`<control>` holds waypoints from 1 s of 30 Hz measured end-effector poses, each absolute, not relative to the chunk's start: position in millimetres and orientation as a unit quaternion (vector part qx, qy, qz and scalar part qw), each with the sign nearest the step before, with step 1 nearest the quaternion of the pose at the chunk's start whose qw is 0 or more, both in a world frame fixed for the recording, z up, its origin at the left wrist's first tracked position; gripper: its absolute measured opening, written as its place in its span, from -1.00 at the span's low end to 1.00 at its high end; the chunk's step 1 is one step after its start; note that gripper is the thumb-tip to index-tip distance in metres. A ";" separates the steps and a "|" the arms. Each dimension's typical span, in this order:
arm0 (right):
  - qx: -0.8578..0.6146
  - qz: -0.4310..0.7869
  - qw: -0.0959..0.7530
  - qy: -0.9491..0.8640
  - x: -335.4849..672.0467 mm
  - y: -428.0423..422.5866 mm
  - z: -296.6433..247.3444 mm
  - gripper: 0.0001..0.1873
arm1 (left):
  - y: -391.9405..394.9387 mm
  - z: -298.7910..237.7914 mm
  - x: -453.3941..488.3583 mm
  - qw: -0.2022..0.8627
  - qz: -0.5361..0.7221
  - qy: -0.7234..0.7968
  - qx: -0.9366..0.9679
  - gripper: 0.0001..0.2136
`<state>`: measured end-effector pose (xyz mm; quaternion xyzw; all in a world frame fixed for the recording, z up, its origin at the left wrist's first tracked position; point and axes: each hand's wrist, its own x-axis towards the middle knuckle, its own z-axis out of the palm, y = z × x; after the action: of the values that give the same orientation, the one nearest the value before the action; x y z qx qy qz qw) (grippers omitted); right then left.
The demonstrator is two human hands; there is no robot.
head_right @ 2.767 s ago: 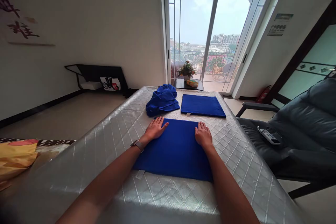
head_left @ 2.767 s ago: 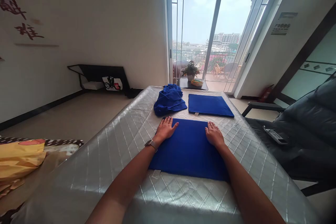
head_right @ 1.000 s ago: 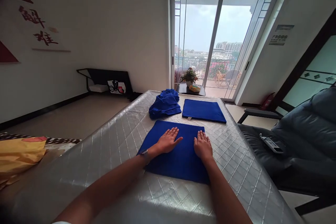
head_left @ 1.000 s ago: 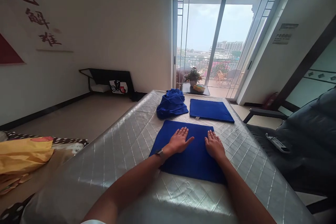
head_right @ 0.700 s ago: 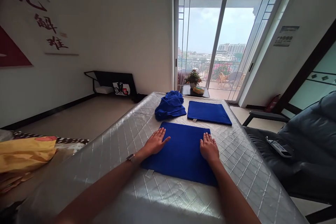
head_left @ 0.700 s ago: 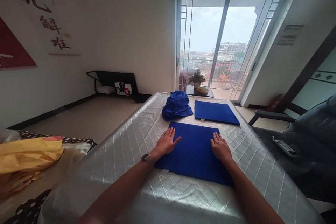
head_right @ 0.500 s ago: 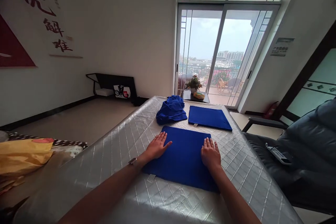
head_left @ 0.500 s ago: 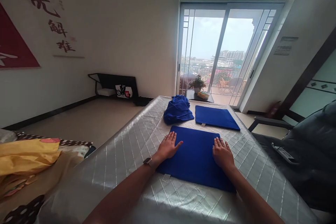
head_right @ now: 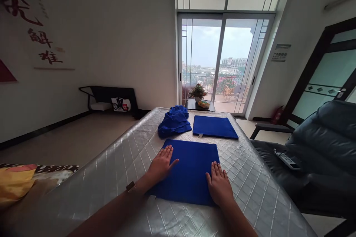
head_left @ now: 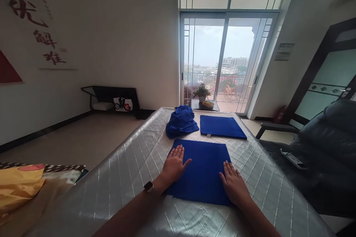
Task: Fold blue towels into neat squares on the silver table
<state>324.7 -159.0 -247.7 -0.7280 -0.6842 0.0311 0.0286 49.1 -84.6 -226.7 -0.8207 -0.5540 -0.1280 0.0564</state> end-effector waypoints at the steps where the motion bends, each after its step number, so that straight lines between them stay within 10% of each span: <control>1: -0.728 0.033 0.033 -0.684 324.0 -158.9 -247.1 -0.30 | -91.3 -225.9 58.7 0.052 -0.136 -0.520 -0.842 -0.26; 12: -0.707 0.056 0.011 -0.705 324.6 -166.3 -234.0 -0.37 | -118.2 -235.0 175.6 -0.057 -0.169 -0.304 -0.936 -0.33; 30: -0.715 -0.001 0.044 -0.698 316.4 -177.5 -219.6 -0.39 | -140.8 -240.9 -8.9 -0.140 -0.059 -0.491 -0.858 -0.26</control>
<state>316.4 -177.5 -219.6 -0.7151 -0.6977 -0.0009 0.0435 -8.9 -140.8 -240.9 -0.8577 -0.4912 -0.0589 -0.1404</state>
